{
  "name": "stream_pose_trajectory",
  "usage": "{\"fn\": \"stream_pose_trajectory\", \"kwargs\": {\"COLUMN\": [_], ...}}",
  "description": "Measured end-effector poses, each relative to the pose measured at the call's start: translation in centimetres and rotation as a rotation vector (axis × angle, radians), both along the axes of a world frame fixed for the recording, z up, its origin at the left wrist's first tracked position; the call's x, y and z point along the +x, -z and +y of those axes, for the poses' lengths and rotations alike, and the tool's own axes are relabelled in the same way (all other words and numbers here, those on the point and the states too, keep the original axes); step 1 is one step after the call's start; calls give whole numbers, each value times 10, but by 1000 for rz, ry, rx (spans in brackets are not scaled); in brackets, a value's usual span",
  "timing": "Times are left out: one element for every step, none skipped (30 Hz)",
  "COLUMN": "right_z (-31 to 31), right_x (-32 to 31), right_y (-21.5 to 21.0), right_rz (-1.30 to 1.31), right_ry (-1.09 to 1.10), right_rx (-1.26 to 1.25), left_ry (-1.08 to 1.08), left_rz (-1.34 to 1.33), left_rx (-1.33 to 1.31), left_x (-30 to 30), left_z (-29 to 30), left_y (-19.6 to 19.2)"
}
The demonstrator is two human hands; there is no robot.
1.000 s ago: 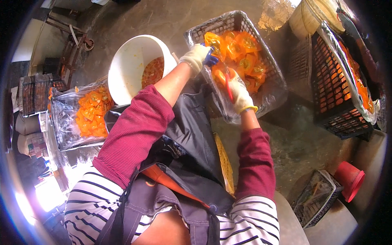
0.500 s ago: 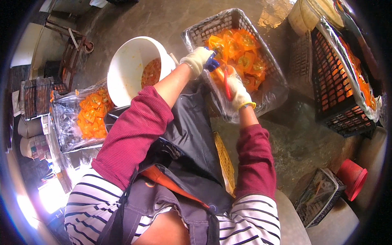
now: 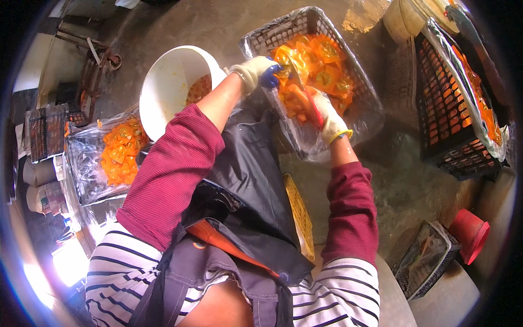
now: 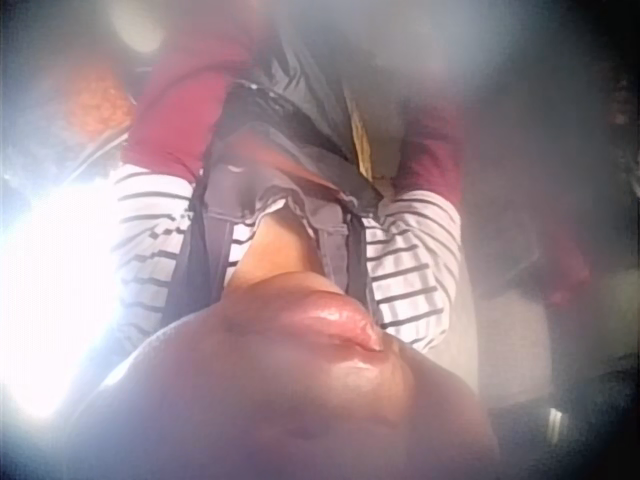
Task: The person peels pieces of fruit with a hand-held tool and puts the peeled pieces into a white bucket. They reach into a nearby crate to grab a fresh piece of fruit and repeat the peeling process.
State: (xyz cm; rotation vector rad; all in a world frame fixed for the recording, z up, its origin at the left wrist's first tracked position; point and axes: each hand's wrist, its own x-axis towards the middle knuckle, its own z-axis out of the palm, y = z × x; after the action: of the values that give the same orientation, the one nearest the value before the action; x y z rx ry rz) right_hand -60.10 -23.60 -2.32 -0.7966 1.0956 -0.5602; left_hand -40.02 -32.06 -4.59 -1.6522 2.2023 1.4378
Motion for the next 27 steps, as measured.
{"fn": "stream_pose_trajectory", "kwargs": {"right_z": [-2,-4,-6,-6,-6,-6,-8,-6,-5,8,6,7,8,14,22,27,28,28,29,30,31,30,25,13,5,-1,-7], "right_x": [-6,-12,-18,-21,-24,-27,-30,-33,-36,-25,-19,-16,-15,-8,-10,-12,-5,-5,4,18,32,46,53,57,58,68,79], "right_y": [-14,-22,-27,-31,-29,-24,-15,-4,7,5,19,30,42,48,53,58,60,63,48,29,14,-1,-6,-10,-19,-21,-23], "right_rz": [6,7,8,-48,-44,-108,-174,-237,-302,-496,-674,-841,-995,-988,-926,-838,-764,-714,-566,-415,-295,-226,-186,-178,-168,-176,-187], "right_ry": [7,-111,-228,-174,-170,-110,-56,-66,-77,118,140,168,199,154,112,91,56,38,40,38,18,2,-3,-7,14,2,-13], "right_rx": [-1,-18,-35,28,28,52,74,19,-35,-3,99,219,344,316,215,70,-50,-162,-230,-299,-362,-415,-429,-440,-458,-458,-456], "left_ry": [276,-36,-392,-472,-552,-533,-537,-589,-648,-626,-615,-640,-678,-762,-710,-769,-813,-859,-868,-656,-961,-1315,-1607,-1782,-1821,-1766,-1714], "left_rz": [-181,45,277,427,579,593,596,589,585,547,661,756,832,916,907,530,254,-22,-185,-693,-361,132,520,220,197,-33,-276], "left_rx": [-183,103,336,423,510,468,465,469,470,353,234,188,124,-15,-123,-250,-400,-506,-654,-750,-659,-640,-689,-609,-691,-745,-793], "left_x": [0,-4,-10,-12,-14,-18,-17,-15,-10,7,32,52,81,104,129,144,178,211,259,287,318,349,378,396,412,445,475], "left_z": [-5,-2,1,1,0,1,-2,-7,-12,-10,-4,4,18,40,64,89,117,138,165,202,242,284,325,352,368,404,442], "left_y": [-3,-8,-13,-10,-8,-5,-7,-9,-13,-19,-23,-25,-39,-49,-69,-102,-111,-116,-100,-102,-99,-95,-93,-97,-96,-80,-70]}}
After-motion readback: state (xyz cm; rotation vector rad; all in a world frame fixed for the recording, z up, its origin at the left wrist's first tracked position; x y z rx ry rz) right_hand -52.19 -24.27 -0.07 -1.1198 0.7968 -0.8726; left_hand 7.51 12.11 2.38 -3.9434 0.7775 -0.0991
